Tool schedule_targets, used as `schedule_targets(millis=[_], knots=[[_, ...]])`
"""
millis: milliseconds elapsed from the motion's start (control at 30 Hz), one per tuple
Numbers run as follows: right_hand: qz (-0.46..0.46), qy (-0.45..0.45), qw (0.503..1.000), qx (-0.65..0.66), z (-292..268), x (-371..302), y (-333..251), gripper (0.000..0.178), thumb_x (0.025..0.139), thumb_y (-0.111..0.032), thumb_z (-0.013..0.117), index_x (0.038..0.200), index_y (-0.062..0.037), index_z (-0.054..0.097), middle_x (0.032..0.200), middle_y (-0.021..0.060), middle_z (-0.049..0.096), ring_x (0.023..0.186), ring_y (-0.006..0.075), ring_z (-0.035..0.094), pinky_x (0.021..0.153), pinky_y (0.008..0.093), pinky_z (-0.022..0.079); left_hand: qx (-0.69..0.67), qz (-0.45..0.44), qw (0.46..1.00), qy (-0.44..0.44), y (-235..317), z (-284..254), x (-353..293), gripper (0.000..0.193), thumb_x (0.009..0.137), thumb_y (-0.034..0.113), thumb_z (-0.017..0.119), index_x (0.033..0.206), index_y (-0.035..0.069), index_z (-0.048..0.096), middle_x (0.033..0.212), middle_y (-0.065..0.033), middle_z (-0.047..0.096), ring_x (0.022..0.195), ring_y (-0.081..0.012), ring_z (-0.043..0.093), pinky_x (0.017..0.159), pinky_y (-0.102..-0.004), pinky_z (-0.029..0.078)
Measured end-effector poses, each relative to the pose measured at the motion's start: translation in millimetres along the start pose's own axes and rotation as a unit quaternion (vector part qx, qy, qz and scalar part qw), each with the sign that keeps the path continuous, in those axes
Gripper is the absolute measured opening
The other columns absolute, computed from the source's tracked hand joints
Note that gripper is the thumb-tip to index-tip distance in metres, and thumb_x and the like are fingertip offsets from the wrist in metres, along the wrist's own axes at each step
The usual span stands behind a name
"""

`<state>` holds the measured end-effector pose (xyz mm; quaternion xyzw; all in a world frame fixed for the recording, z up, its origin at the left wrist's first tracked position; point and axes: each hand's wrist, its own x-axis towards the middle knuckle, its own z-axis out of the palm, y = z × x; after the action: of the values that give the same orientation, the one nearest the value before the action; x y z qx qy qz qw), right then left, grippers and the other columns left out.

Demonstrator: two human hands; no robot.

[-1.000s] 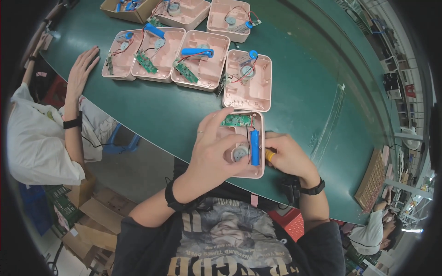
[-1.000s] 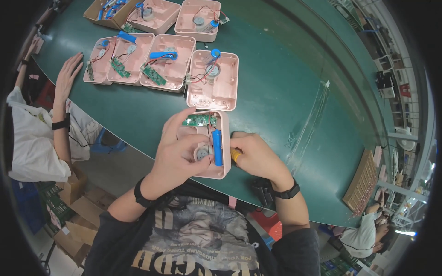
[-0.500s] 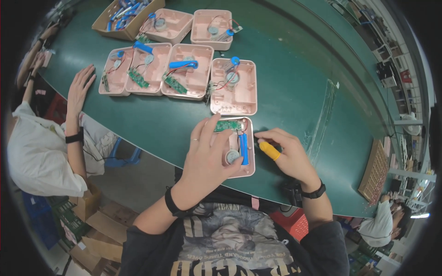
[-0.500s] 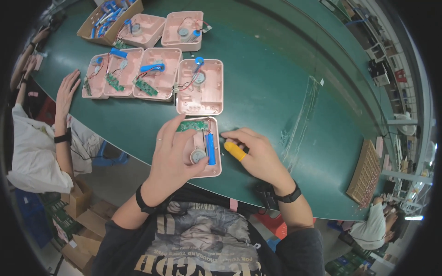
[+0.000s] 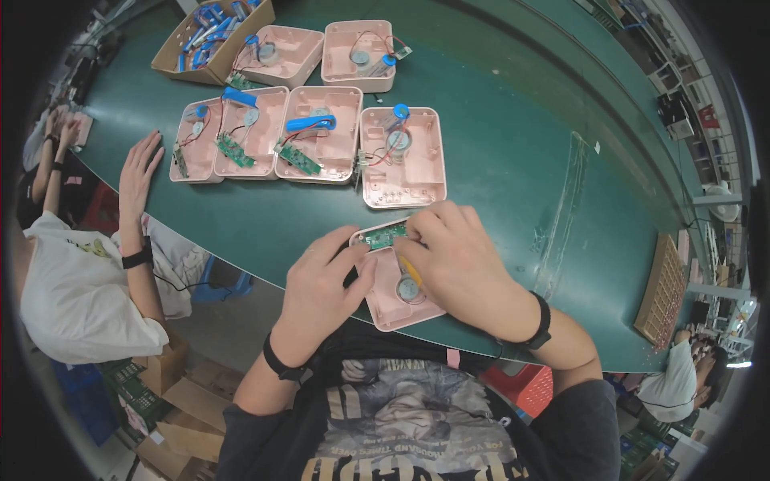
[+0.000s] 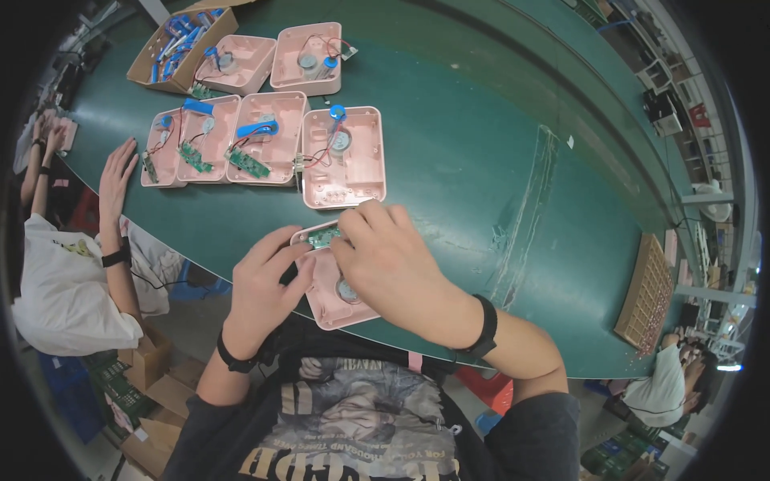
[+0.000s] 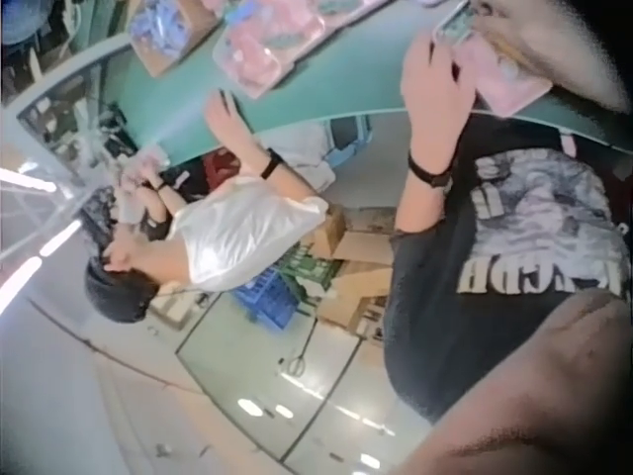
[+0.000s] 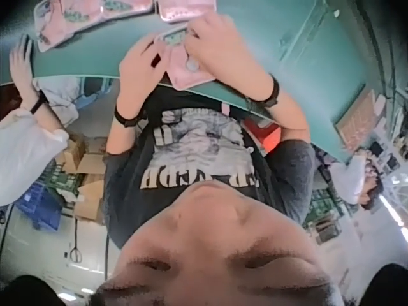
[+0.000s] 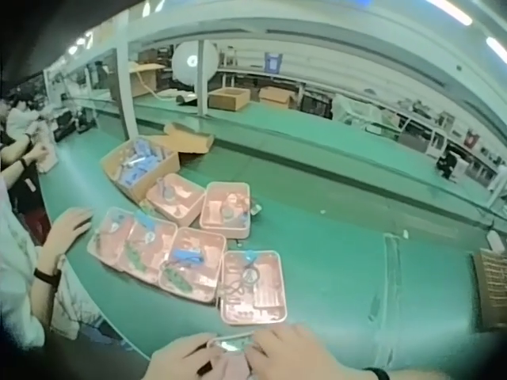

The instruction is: The person assembles electronic devices by hand, fitting a circuit board and a battery into a pink plastic case. They then use a soldering iron to connect the components before placing the unit on the table and repeating the process.

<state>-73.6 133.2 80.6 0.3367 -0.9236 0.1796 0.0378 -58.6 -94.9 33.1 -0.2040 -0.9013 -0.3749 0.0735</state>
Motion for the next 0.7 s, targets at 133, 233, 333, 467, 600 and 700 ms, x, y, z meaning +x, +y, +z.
schedule_targets(millis=[133,233,333,467,600,700], knots=[[0.010,-0.040,0.997,-0.067,3.0,9.3,-7.8,0.021,0.080,-0.015,0.072,0.099,-0.0054,0.076,0.097,0.0068,0.055,0.102,0.0261,0.054,0.087,0.0400,0.042,0.008,0.019,1.000,0.009,-6.0,0.7,1.0,0.020,0.084,0.006,0.081,0.103,0.000,0.075,0.119,-0.0148,0.072,0.101,-0.0329,0.073,0.086,-0.0402,0.060],[0.019,-0.057,0.994,-0.092,4.4,13.1,-10.3,0.020,0.080,-0.016,0.071,0.096,-0.0053,0.075,0.094,0.0063,0.053,0.098,0.0258,0.053,0.085,0.0398,0.042,0.004,0.036,0.999,0.009,-7.4,1.2,1.8,0.020,0.083,0.005,0.081,0.102,0.001,0.075,0.118,-0.0142,0.072,0.099,-0.0321,0.073,0.084,-0.0399,0.060],[0.026,-0.078,0.987,-0.135,6.1,16.4,-12.0,0.018,0.078,-0.016,0.071,0.093,-0.0059,0.073,0.093,0.0055,0.051,0.097,0.0249,0.053,0.083,0.0395,0.041,-0.002,0.036,0.999,0.013,-7.8,3.4,1.6,0.017,0.083,0.004,0.080,0.099,0.001,0.075,0.117,-0.0142,0.072,0.099,-0.0319,0.072,0.084,-0.0400,0.060],[-0.019,-0.070,0.988,-0.140,9.0,19.9,-7.5,0.016,0.078,-0.016,0.071,0.090,-0.0059,0.071,0.092,0.0054,0.051,0.096,0.0246,0.053,0.082,0.0393,0.041,-0.018,0.046,0.999,0.012,-13.0,5.3,1.0,0.022,0.082,0.004,0.080,0.103,0.001,0.073,0.117,-0.0145,0.072,0.099,-0.0334,0.072,0.085,-0.0408,0.059],[-0.027,-0.072,0.991,-0.108,8.6,19.7,1.2,0.015,0.078,-0.016,0.071,0.089,-0.0058,0.071,0.092,0.0052,0.050,0.094,0.0244,0.052,0.081,0.0387,0.041,-0.055,0.022,0.998,0.024,-15.7,10.9,-1.0,0.034,0.080,0.004,0.080,0.112,0.001,0.070,0.116,-0.0152,0.072,0.101,-0.0356,0.071,0.087,-0.0425,0.059],[-0.018,-0.080,0.993,-0.089,7.0,20.3,2.0,0.016,0.078,-0.015,0.073,0.091,-0.0056,0.071,0.092,0.0057,0.051,0.094,0.0250,0.052,0.080,0.0390,0.041,-0.081,0.006,0.996,0.033,-18.2,14.0,-0.8,0.041,0.080,0.004,0.080,0.118,0.001,0.067,0.116,-0.0157,0.072,0.103,-0.0367,0.071,0.089,-0.0436,0.058]])
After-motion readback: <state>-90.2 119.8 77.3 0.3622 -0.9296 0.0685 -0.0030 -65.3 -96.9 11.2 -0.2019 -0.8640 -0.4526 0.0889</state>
